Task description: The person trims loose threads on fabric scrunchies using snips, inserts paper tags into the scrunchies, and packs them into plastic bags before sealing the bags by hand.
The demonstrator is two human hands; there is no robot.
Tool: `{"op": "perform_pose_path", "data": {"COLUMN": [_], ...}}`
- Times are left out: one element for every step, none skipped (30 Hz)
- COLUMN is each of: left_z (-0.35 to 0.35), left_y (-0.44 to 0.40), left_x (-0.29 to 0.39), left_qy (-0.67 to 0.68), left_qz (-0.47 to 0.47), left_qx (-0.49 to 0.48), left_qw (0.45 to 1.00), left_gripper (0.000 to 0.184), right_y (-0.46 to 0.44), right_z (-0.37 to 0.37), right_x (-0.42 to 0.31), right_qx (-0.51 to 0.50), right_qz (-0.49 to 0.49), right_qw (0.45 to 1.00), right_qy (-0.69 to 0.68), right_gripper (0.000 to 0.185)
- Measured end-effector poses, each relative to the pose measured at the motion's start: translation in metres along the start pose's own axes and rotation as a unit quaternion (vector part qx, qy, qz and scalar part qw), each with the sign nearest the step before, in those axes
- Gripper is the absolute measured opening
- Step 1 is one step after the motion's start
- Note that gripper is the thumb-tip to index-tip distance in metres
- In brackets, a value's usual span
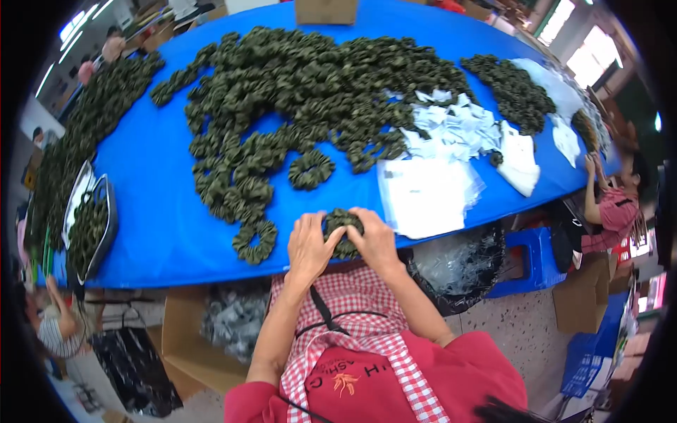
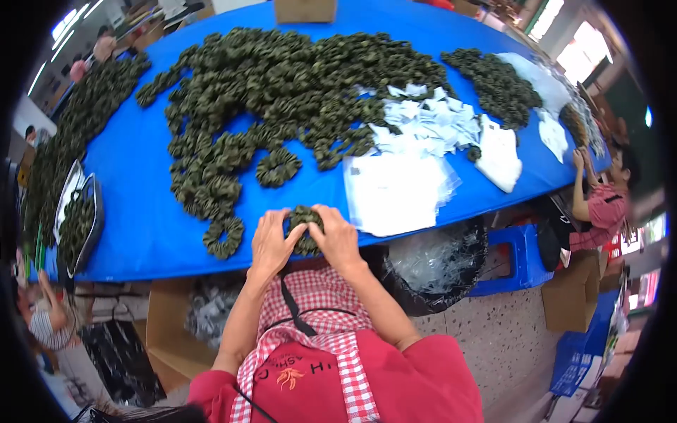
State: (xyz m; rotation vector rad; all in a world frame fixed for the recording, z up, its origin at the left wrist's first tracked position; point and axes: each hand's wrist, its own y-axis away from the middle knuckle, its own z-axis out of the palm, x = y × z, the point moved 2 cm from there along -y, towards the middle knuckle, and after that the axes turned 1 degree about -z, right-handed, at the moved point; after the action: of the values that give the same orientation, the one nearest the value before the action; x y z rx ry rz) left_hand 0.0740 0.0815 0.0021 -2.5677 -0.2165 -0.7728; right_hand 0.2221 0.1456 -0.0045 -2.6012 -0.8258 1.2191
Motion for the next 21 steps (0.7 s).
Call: {"op": "perform_pose_path", "data": {"left_z": [0.001, 0.001, 0.003, 0.001, -0.007, -0.004, 0.003, 0.007, 0.007, 0.003, -0.004, -0.006, -0.002, 0.0, 0.004, 0.008, 0.016, 0.022, 0.026, 0.028, 0.029], "left_y": [0.003, 0.004, 0.006, 0.002, -0.002, -0.004, -0.003, -0.001, -0.004, -0.007, -0.011, -0.012, -0.014, -0.015, -0.014, -0.012, -0.01, -0.008, -0.008, -0.008, -0.011], "left_x": [-0.002, -0.003, -0.006, -0.003, 0.005, -0.001, -0.012, -0.019, -0.016, -0.011, -0.004, -0.001, -0.001, 0.0, 0.003, 0.006, 0.008, 0.01, 0.012, 0.012, 0.013], "left_qy": [-0.044, -0.041, 0.023, 0.086, 0.292, 0.291, 0.388, 0.481, 0.593, 0.594, 0.621, 0.646, 0.648, 0.649, 0.661, 0.672, 0.676, 0.675, 0.663, 0.649, 0.646], "left_qz": [-0.008, 0.001, 0.0, -0.003, -0.161, -0.161, -0.202, -0.241, -0.25, -0.253, -0.28, -0.308, -0.297, -0.299, -0.298, -0.299, -0.306, -0.315, -0.317, -0.318, -0.325], "left_qx": [-0.044, -0.043, -0.069, -0.094, -0.198, -0.199, -0.194, -0.185, -0.15, -0.15, -0.144, -0.138, -0.16, -0.156, -0.174, -0.19, -0.173, -0.165, -0.154, -0.143, -0.13], "left_qw": [0.998, 0.998, 0.997, 0.992, 0.922, 0.922, 0.878, 0.822, 0.75, 0.749, 0.718, 0.685, 0.683, 0.682, 0.666, 0.65, 0.648, 0.646, 0.66, 0.676, 0.678], "left_gripper": [0.032, 0.032, 0.032, 0.032, 0.027, 0.027, 0.023, 0.02, 0.029, 0.029, 0.037, 0.044, 0.052, 0.052, 0.049, 0.045, 0.041, 0.041, 0.039, 0.038, 0.038], "right_y": [0.0, 0.002, 0.004, 0.003, -0.001, -0.005, -0.016, -0.029, -0.046, -0.065, -0.082, -0.092, -0.095, -0.099, -0.102, -0.104, -0.103, -0.1, -0.097, -0.098, -0.092], "right_z": [0.0, 0.001, 0.001, -0.001, -0.006, -0.017, -0.037, -0.054, -0.073, -0.094, -0.107, -0.113, -0.111, -0.108, -0.107, -0.105, -0.102, -0.098, -0.097, -0.095, -0.097], "right_x": [0.001, 0.004, 0.005, 0.002, 0.0, 0.002, -0.001, 0.005, 0.024, 0.047, 0.072, 0.098, 0.126, 0.146, 0.153, 0.156, 0.157, 0.159, 0.154, 0.144, 0.109], "right_qx": [0.019, 0.023, 0.026, 0.029, 0.015, 0.016, -0.033, -0.082, -0.045, -0.008, 0.01, 0.025, 0.005, -0.014, -0.018, 0.001, 0.018, 0.009, 0.037, 0.067, 0.067], "right_qz": [-0.013, -0.023, -0.022, -0.021, -0.04, -0.039, -0.018, 0.004, -0.011, -0.027, -0.06, -0.094, -0.119, -0.147, -0.151, -0.175, -0.197, -0.201, -0.195, -0.19, -0.173], "right_qw": [0.999, 0.999, 0.999, 0.998, 0.996, 0.996, 0.991, 0.982, 0.996, 1.0, 0.984, 0.944, 0.933, 0.919, 0.919, 0.926, 0.932, 0.934, 0.943, 0.951, 0.96], "right_qy": [-0.022, -0.028, -0.043, -0.059, -0.078, -0.079, -0.125, -0.17, -0.079, 0.014, 0.168, 0.316, 0.341, 0.365, 0.363, 0.334, 0.303, 0.296, 0.267, 0.236, 0.211], "right_gripper": [0.032, 0.033, 0.033, 0.033, 0.033, 0.033, 0.033, 0.034, 0.035, 0.036, 0.037, 0.037, 0.038, 0.038, 0.038, 0.038, 0.038, 0.038, 0.037, 0.036, 0.034]}}
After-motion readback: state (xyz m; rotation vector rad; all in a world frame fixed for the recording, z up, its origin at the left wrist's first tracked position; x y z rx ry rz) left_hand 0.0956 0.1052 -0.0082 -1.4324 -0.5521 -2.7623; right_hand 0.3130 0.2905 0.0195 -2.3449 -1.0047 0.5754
